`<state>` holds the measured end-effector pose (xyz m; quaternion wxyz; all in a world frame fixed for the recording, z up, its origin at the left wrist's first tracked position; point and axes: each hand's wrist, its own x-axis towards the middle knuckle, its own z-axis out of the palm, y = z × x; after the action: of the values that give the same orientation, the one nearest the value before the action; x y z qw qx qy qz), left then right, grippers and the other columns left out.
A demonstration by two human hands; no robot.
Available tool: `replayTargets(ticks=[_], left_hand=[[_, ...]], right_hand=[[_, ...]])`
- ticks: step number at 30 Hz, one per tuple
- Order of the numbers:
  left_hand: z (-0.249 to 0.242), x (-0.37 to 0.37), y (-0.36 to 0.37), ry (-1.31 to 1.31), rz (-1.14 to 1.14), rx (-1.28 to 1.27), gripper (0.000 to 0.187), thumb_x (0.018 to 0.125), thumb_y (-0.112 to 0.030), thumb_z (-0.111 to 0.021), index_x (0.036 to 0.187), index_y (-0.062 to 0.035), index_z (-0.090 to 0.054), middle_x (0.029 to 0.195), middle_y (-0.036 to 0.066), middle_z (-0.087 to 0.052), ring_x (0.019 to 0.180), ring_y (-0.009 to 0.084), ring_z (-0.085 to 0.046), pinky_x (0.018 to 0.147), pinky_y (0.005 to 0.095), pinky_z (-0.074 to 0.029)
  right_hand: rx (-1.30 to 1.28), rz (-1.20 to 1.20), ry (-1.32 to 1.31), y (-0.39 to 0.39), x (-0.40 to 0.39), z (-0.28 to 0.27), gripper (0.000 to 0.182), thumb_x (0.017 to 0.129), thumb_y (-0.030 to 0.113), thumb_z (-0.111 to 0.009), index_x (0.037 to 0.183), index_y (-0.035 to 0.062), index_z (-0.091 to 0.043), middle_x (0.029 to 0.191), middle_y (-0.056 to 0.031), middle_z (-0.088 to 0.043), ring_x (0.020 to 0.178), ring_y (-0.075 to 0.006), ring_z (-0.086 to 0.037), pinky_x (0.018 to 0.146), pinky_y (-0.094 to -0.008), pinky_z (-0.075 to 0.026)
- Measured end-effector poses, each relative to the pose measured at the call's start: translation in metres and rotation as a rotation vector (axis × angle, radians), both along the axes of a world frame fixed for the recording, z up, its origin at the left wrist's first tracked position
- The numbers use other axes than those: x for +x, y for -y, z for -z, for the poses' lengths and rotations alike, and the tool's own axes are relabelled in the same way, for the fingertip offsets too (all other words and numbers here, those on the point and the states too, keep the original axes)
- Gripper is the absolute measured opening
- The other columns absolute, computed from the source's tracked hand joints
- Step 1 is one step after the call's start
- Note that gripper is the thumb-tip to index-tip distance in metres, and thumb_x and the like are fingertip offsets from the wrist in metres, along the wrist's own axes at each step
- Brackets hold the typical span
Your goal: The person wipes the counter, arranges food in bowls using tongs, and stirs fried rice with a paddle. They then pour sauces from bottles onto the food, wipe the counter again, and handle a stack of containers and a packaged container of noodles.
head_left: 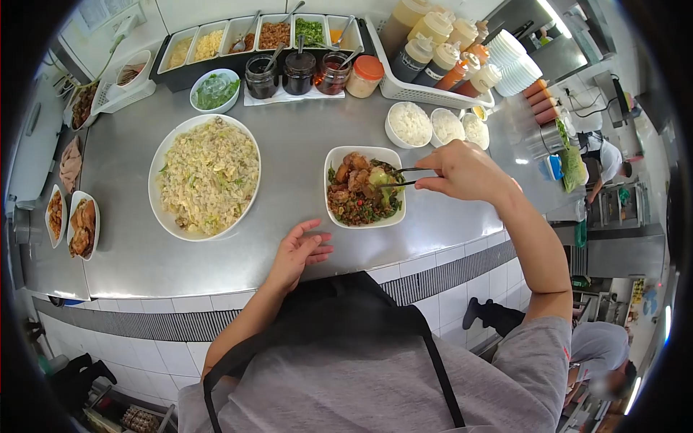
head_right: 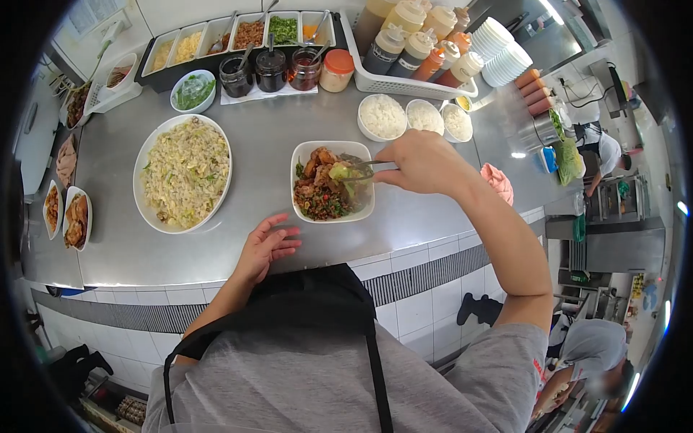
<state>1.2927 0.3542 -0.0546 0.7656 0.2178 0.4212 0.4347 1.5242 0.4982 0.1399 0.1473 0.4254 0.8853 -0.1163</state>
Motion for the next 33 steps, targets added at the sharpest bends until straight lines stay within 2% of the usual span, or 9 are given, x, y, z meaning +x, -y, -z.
replayTargets(ticks=[5, 6, 8, 18, 21, 23, 28, 33], left_hand=[[-0.002, -0.004, 0.011, -0.008, -0.049, -0.027, 0.040, 0.087, -0.014, -0.049, 0.123, -0.0045, -0.037, 0.107, 0.015, -0.054, 0.089, 0.0212, -0.059, 0.073, 0.0270, -0.049], [-0.002, -0.005, 0.012, -0.002, -0.066, -0.033, 0.040, 0.086, -0.015, -0.050, 0.123, -0.0038, -0.037, 0.106, 0.014, -0.055, 0.088, 0.0210, -0.059, 0.073, 0.0272, -0.049], [-0.003, -0.008, 0.014, -0.009, -0.075, -0.043, 0.040, 0.086, -0.014, -0.050, 0.123, -0.0039, -0.037, 0.106, 0.014, -0.055, 0.087, 0.0208, -0.059, 0.072, 0.0269, -0.049], [-0.002, -0.015, 0.013, 0.000, -0.133, -0.037, 0.039, 0.086, -0.013, -0.050, 0.122, -0.0047, -0.038, 0.104, 0.015, -0.056, 0.086, 0.0204, -0.060, 0.072, 0.0263, -0.050], [0.003, -0.015, 0.013, -0.008, -0.137, -0.044, 0.037, 0.087, -0.012, -0.049, 0.122, -0.0047, -0.038, 0.105, 0.016, -0.056, 0.086, 0.0205, -0.060, 0.072, 0.0260, -0.050], [0.004, -0.013, 0.013, 0.001, -0.124, -0.044, 0.037, 0.087, -0.012, -0.049, 0.121, -0.0045, -0.039, 0.105, 0.016, -0.056, 0.086, 0.0206, -0.060, 0.071, 0.0258, -0.050], [0.003, -0.007, 0.013, 0.004, -0.105, -0.037, 0.035, 0.086, -0.011, -0.050, 0.120, -0.0043, -0.040, 0.105, 0.016, -0.055, 0.086, 0.0208, -0.060, 0.071, 0.0255, -0.050], [0.003, -0.005, 0.016, -0.008, -0.119, -0.026, 0.038, 0.086, -0.011, -0.048, 0.122, -0.0038, -0.037, 0.108, 0.019, -0.054, 0.088, 0.0235, -0.060, 0.071, 0.0262, -0.051]], right_hand=[[-0.028, 0.044, -0.197, 0.005, 0.012, -0.025, 0.025, 0.073, 0.025, -0.065, 0.089, 0.0058, -0.065, 0.062, -0.0146, -0.057, 0.053, -0.0274, -0.053, 0.053, -0.0343, -0.043], [-0.026, 0.046, -0.200, 0.005, 0.013, -0.032, 0.025, 0.073, 0.025, -0.065, 0.089, 0.0058, -0.065, 0.062, -0.0146, -0.057, 0.053, -0.0274, -0.053, 0.053, -0.0343, -0.043], [-0.010, -0.023, -0.288, 0.006, 0.015, -0.044, 0.027, 0.071, 0.018, -0.068, 0.087, -0.0030, -0.063, 0.067, -0.0160, -0.059, 0.053, -0.0255, -0.055, 0.051, -0.0309, -0.042], [-0.058, 0.132, -0.322, 0.011, 0.015, -0.064, 0.027, 0.072, 0.019, -0.067, 0.087, -0.0030, -0.062, 0.066, -0.0151, -0.058, 0.053, -0.0228, -0.054, 0.051, -0.0292, -0.042], [-0.044, 0.070, -0.224, 0.005, 0.005, -0.051, 0.024, 0.074, 0.025, -0.064, 0.083, 0.0022, -0.065, 0.062, -0.0141, -0.058, 0.049, -0.0242, -0.051, 0.049, -0.0326, -0.040], [-0.055, 0.018, -0.108, -0.007, -0.004, -0.029, 0.031, 0.075, 0.031, -0.061, 0.083, 0.0010, -0.065, 0.067, -0.0160, -0.059, 0.062, -0.0272, -0.057, 0.057, -0.0346, -0.044], [-0.039, -0.062, 0.082, -0.030, -0.037, 0.006, 0.037, 0.074, 0.038, -0.060, 0.080, 0.0023, -0.066, 0.072, -0.0164, -0.060, 0.069, -0.0308, -0.058, 0.062, -0.0386, -0.044], [-0.061, -0.072, 0.189, -0.023, -0.062, -0.012, 0.036, 0.072, 0.039, -0.061, 0.080, 0.0039, -0.066, 0.074, -0.0158, -0.060, 0.071, -0.0312, -0.058, 0.062, -0.0398, -0.044]])
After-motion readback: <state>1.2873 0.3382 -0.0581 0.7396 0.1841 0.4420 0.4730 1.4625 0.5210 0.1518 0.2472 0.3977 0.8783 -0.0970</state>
